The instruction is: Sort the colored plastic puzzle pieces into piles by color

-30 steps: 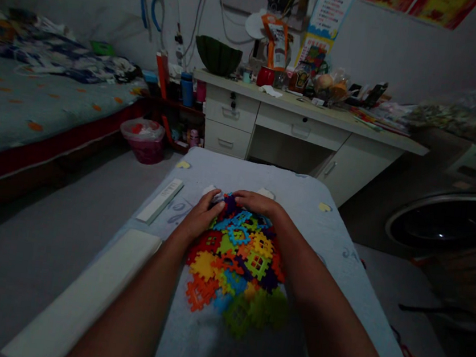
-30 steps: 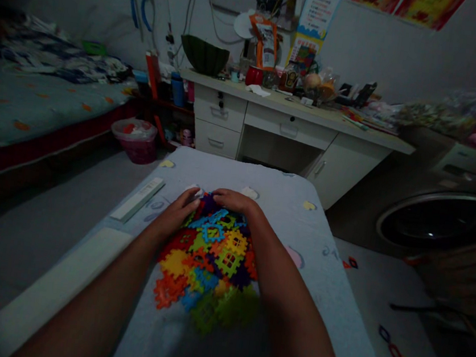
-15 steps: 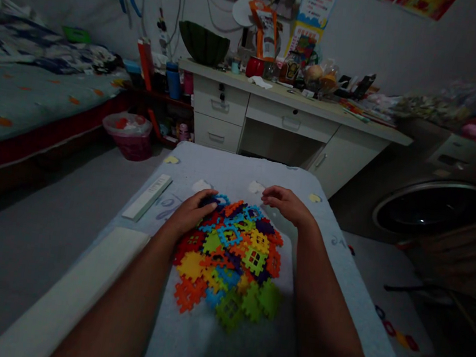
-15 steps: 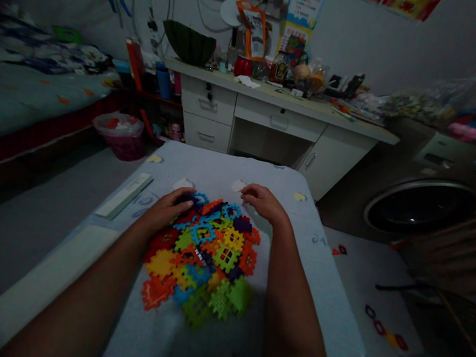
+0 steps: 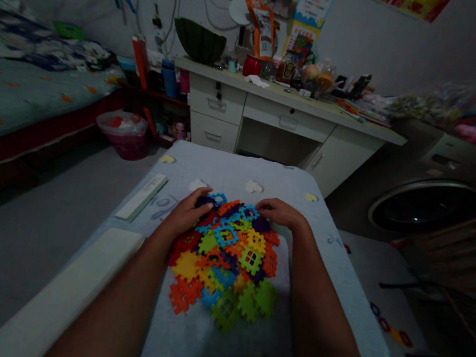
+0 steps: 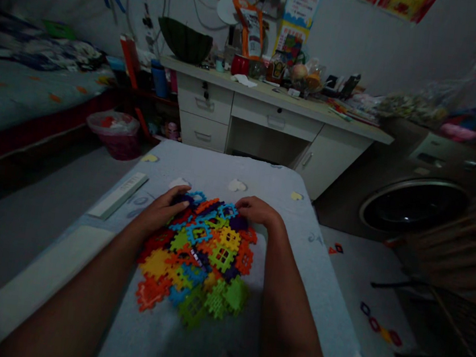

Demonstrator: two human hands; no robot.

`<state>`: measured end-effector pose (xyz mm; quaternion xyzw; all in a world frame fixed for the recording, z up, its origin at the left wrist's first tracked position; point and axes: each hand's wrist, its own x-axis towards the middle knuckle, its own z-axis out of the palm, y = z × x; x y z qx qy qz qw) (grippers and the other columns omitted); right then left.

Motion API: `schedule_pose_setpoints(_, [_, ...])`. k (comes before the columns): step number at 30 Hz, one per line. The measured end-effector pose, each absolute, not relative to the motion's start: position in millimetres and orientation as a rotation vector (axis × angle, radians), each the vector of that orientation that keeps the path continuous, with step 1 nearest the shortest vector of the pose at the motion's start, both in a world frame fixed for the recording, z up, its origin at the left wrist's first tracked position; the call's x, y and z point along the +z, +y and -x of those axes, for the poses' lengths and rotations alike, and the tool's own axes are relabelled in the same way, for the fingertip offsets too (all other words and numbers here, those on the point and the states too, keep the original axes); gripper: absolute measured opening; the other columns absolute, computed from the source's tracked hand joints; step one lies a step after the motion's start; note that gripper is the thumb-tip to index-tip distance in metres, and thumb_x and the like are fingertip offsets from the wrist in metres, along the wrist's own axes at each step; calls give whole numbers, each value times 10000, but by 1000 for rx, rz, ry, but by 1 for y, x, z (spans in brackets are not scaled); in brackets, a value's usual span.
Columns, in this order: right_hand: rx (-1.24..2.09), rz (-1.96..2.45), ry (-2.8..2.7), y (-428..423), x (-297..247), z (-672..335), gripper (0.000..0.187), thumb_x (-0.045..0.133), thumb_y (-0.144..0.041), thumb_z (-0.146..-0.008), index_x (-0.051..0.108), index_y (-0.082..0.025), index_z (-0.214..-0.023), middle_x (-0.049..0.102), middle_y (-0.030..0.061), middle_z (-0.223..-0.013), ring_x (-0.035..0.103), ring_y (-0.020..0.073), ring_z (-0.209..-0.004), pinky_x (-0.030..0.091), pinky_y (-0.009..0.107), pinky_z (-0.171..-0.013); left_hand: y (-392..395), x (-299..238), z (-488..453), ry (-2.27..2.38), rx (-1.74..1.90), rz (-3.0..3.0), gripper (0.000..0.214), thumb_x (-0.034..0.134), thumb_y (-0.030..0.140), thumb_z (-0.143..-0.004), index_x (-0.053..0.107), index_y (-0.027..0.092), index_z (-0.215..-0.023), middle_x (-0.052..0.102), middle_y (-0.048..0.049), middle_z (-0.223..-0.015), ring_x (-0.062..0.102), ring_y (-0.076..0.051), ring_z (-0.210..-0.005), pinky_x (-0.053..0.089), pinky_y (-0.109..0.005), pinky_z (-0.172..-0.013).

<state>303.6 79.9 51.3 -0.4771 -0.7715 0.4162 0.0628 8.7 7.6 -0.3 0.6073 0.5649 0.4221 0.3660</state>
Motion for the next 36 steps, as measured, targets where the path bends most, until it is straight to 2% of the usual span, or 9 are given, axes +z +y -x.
schedule_pose_setpoints(4, [1409, 1222, -2251, 79, 56, -302, 317, 572, -125, -719, 697, -150, -1010, 696, 18, -880, 602, 142, -800, 467, 252, -738, 6, 3, -11, 1418, 1106, -1463, 487, 634, 450, -776, 633, 223, -1206, 674, -81, -1188, 609, -290, -1117, 453, -453, -1005])
schedule_pose_setpoints(7, [1484, 1040, -2197, 76, 63, -302, 297, 599, -143, -726, 696, -161, -1005, 698, 19, -914, 607, 147, -846, 472, 264, -766, 5, 5, -12, 1388, 1128, -1385, 478, 652, 479, -759, 665, 210, -1153, 704, -75, -1075, 638, -284, -1017, 497, -440, -925])
schedule_pose_setpoints(13, [1624, 880, -1929, 73, 64, -299, 312, 680, -234, -753, 660, -189, -1060, 685, 35, -985, 631, 155, -932, 494, 308, -851, 2, 10, -13, 1343, 1098, -1309, 538, 688, 532, -724, 663, 197, -1144, 714, -63, -1030, 653, -268, -939, 519, -411, -861])
schedule_pose_setpoints(17, [1536, 1014, -1826, 80, 53, -304, 308, 693, -232, -730, 640, -182, -1029, 666, 39, -991, 634, 155, -920, 505, 301, -835, 2, 11, -13, 1350, 1051, -1357, 550, 672, 557, -743, 653, 210, -1168, 716, -55, -1039, 657, -259, -932, 519, -394, -848])
schedule_pose_setpoints(23, [1188, 1496, -2220, 86, 49, -321, 217, 647, -154, -719, 670, -144, -935, 654, 15, -828, 577, 120, -730, 460, 247, -709, 4, 5, -11, 1360, 1055, -1409, 508, 671, 514, -760, 660, 212, -1168, 718, -58, -1023, 662, -253, -907, 511, -397, -848])
schedule_pose_setpoints(27, [1194, 1565, -2327, 83, 56, -325, 216, 603, -173, -740, 686, -137, -936, 648, 4, -760, 540, 108, -639, 424, 233, -629, 5, 3, -11, 1369, 1043, -1419, 510, 656, 512, -773, 650, 216, -1188, 717, -53, -1013, 659, -251, -906, 507, -399, -855])
schedule_pose_setpoints(36, [1232, 1729, -2442, 79, 61, -324, 113, 610, -147, -705, 687, -147, -789, 604, -24, -636, 489, 85, -542, 370, 206, -536, 5, 2, -8, 1393, 1017, -1437, 520, 654, 537, -769, 650, 234, -1191, 714, -47, -1066, 657, -258, -949, 501, -391, -875])
